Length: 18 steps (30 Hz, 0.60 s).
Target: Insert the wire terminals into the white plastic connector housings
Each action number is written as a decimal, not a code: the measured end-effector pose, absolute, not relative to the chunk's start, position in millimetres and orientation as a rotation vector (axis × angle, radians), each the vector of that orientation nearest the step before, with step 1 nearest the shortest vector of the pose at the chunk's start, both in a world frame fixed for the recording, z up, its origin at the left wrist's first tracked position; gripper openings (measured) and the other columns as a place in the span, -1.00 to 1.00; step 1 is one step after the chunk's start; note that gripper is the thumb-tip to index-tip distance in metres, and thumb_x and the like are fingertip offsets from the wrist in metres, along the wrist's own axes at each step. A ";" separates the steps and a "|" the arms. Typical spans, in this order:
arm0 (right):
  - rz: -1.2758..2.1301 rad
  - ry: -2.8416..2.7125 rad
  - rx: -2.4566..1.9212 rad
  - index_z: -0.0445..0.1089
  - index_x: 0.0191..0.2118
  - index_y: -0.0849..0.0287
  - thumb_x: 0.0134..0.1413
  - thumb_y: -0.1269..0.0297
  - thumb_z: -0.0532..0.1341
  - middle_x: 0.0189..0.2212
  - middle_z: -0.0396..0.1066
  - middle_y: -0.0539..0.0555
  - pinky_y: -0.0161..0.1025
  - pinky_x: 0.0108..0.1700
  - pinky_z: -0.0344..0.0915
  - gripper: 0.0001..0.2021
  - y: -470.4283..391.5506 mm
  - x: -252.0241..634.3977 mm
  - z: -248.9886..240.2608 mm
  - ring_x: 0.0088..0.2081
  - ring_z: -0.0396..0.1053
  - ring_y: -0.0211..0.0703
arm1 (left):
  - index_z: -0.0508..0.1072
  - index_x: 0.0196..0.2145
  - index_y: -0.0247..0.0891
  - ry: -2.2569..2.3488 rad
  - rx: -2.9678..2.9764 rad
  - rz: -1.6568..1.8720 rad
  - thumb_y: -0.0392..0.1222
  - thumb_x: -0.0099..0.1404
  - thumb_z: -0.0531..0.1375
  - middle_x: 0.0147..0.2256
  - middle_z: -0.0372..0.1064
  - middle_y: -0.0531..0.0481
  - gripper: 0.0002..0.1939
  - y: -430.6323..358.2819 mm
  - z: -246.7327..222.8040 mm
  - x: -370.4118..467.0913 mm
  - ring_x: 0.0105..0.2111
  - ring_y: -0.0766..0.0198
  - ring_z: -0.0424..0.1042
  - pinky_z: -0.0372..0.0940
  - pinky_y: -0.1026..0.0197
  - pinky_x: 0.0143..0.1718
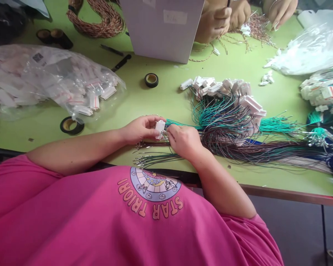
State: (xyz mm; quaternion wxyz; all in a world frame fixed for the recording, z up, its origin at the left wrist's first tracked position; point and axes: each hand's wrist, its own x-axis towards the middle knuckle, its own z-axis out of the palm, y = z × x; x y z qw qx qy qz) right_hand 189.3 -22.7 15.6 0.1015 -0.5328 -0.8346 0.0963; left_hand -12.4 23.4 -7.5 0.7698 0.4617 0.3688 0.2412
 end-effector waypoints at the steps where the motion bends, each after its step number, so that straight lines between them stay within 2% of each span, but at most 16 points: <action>1: 0.324 -2.467 -1.578 0.48 -0.29 0.23 0.24 0.24 0.01 -0.45 0.51 0.16 -0.24 -0.40 0.03 -0.68 -22.8 187.1 14.7 -0.49 0.31 -0.17 | 0.42 -0.02 -0.34 0.797 1.013 0.528 -0.34 0.01 0.38 -0.28 0.46 -0.02 -0.46 23.2 -7.7 -12.2 -0.35 0.35 0.45 0.39 0.19 -0.22; 6: 0.487 -2.375 -1.575 0.49 -0.30 0.22 0.22 0.29 0.06 -0.43 0.52 0.13 -0.27 -0.35 0.08 -0.74 -21.4 179.0 10.7 -0.43 0.35 -0.18 | 0.43 -0.07 -0.36 0.776 1.040 0.532 -0.34 -0.02 0.40 -0.34 0.45 0.02 -0.48 22.3 -5.7 -11.9 -0.40 0.38 0.44 0.38 0.23 -0.26; 10: 0.702 -2.218 -1.528 0.50 -0.36 0.21 0.16 0.31 0.13 -0.47 0.49 0.05 -0.30 -0.34 0.12 -0.79 -14.0 185.8 13.1 -0.46 0.33 -0.25 | 0.40 -0.08 -0.34 0.777 1.007 0.523 -0.35 0.00 0.38 -0.32 0.45 0.01 -0.50 21.9 -4.6 -12.1 -0.37 0.35 0.46 0.40 0.21 -0.25; 14: 0.974 -1.993 -1.474 0.53 -0.32 0.22 0.16 0.22 0.13 -0.52 0.48 0.00 -0.32 -0.36 0.19 -0.74 -1.8 204.9 17.4 -0.48 0.34 -0.26 | 0.37 -0.07 -0.33 0.803 0.992 0.484 -0.36 0.02 0.34 -0.28 0.44 -0.02 -0.52 22.2 -4.3 -12.7 -0.33 0.30 0.48 0.41 0.16 -0.23; 18: 0.740 -2.077 -1.578 0.56 -0.29 0.21 0.13 0.28 0.14 -0.39 0.55 0.07 -0.28 -0.27 0.23 -0.77 2.9 213.8 14.1 -0.36 0.42 -0.18 | 0.41 -0.08 -0.31 0.862 1.321 0.374 -0.35 0.06 0.29 -0.32 0.47 -0.02 -0.58 19.3 -1.2 -16.1 -0.39 0.32 0.45 0.36 0.22 -0.30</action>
